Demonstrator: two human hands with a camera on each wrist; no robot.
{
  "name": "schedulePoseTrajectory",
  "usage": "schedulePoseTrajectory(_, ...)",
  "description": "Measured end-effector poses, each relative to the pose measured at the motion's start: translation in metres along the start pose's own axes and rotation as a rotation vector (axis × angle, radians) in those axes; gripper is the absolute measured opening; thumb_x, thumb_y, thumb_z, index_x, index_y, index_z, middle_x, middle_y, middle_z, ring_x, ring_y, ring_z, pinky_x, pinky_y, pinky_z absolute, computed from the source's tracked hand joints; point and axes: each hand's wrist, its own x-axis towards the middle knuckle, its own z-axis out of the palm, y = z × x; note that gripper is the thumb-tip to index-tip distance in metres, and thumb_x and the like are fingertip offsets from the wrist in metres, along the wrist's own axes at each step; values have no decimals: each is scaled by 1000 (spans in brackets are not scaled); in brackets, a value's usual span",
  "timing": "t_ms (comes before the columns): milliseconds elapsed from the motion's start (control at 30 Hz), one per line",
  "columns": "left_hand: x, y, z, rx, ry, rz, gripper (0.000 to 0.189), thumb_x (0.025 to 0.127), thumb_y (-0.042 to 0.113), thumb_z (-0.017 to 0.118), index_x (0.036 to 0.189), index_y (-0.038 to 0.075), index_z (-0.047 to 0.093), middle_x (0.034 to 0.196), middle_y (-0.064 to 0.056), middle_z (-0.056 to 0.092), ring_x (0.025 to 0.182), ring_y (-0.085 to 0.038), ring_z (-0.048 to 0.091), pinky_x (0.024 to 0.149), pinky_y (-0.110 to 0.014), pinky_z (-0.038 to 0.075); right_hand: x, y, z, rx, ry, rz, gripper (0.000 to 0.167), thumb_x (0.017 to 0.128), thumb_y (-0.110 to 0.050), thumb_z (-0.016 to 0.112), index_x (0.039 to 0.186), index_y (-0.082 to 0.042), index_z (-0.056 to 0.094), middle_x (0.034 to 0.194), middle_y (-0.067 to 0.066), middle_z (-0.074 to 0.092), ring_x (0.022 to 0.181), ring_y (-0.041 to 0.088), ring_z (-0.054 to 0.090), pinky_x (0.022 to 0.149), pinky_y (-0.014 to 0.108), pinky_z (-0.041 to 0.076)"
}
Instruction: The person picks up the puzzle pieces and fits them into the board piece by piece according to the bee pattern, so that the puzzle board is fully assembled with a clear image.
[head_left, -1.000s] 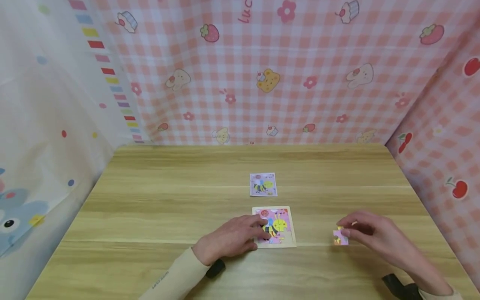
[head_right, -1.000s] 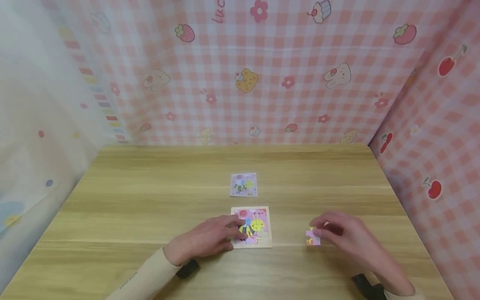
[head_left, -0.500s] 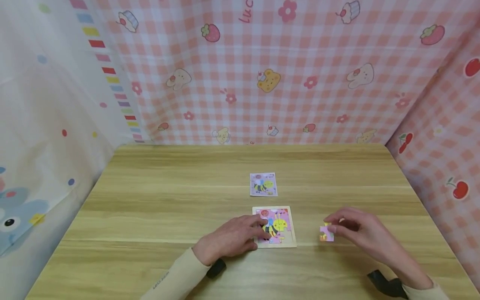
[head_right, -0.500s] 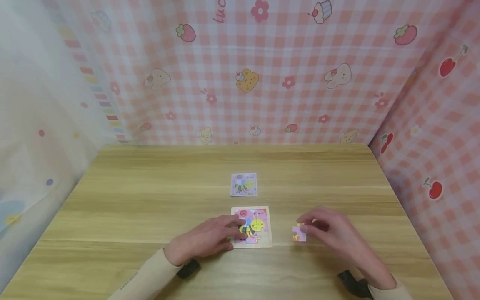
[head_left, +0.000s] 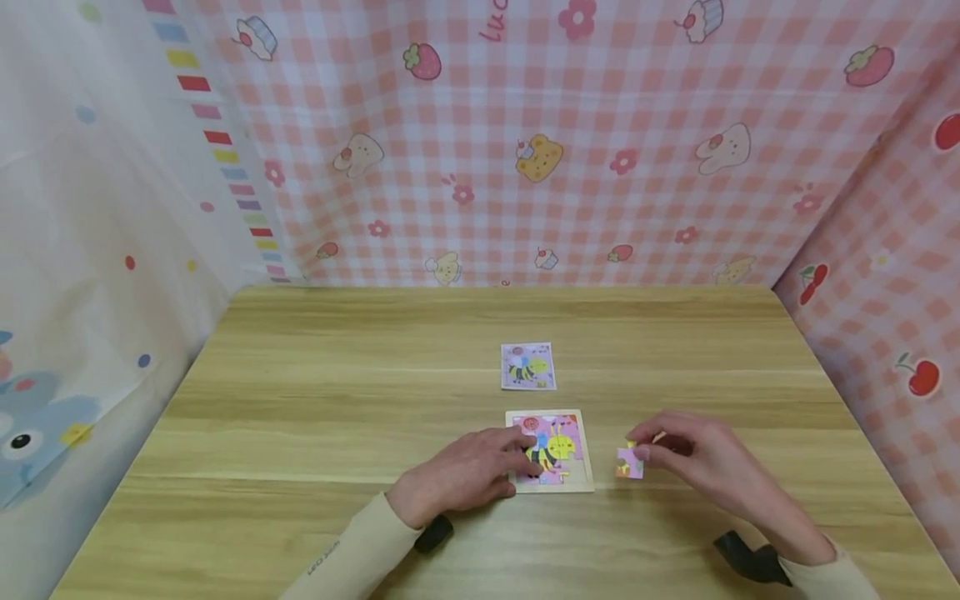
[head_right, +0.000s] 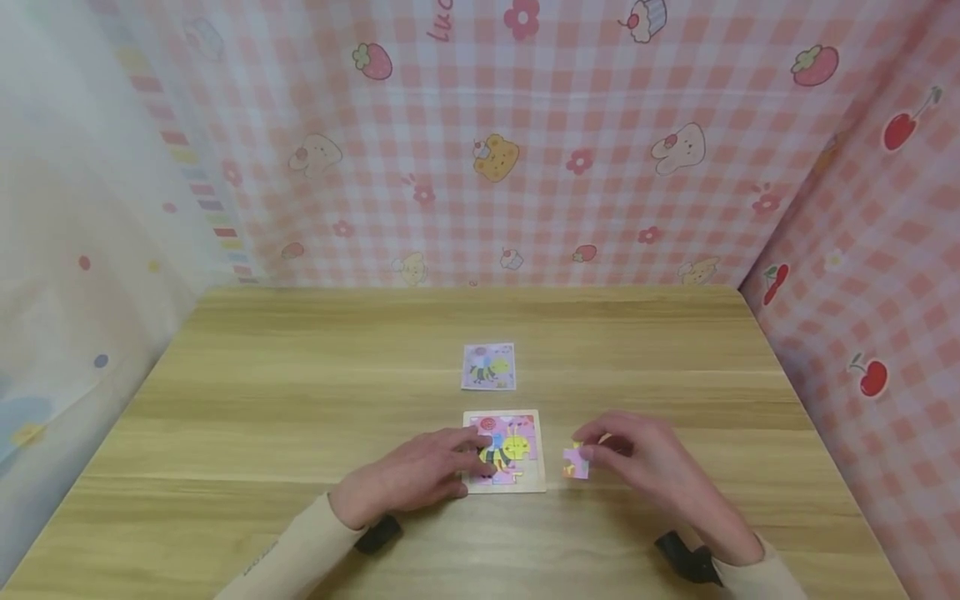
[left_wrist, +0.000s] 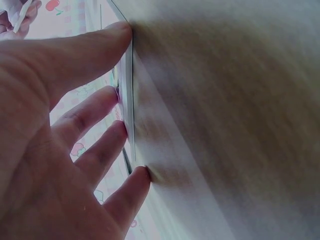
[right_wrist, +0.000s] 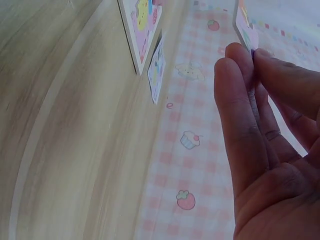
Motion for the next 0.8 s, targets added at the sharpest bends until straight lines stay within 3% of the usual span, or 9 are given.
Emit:
schedulePoseTrajectory(167,-1,-1,0,3,10,4,38,99,22,72,137,25,68,154,0,51,144,-19,45,117,-39,40,7,-4,4,-22,-21,64,13,90,-6,79,98,-16,78,93,-10,74,77,2,65,65,24,57)
schedulePoseTrajectory(500,-2,-1,1,-3,16,20,38,99,22,71,137,25,68,154,0,51,142,-19,46,117,-39,41,18,-1,25,-12,-82,50,13,90,-2,79,97,-13,78,93,0,76,81,4,66,67,24,58)
schedulePoseTrajectory(800,-1,-2,2,2,18,22,38,99,23,72,137,24,68,153,-1,51,142,-19,46,118,-38,39,33,4,43,-87,-184,16,9,92,-7,77,99,-14,78,94,-7,75,83,4,66,72,26,58)
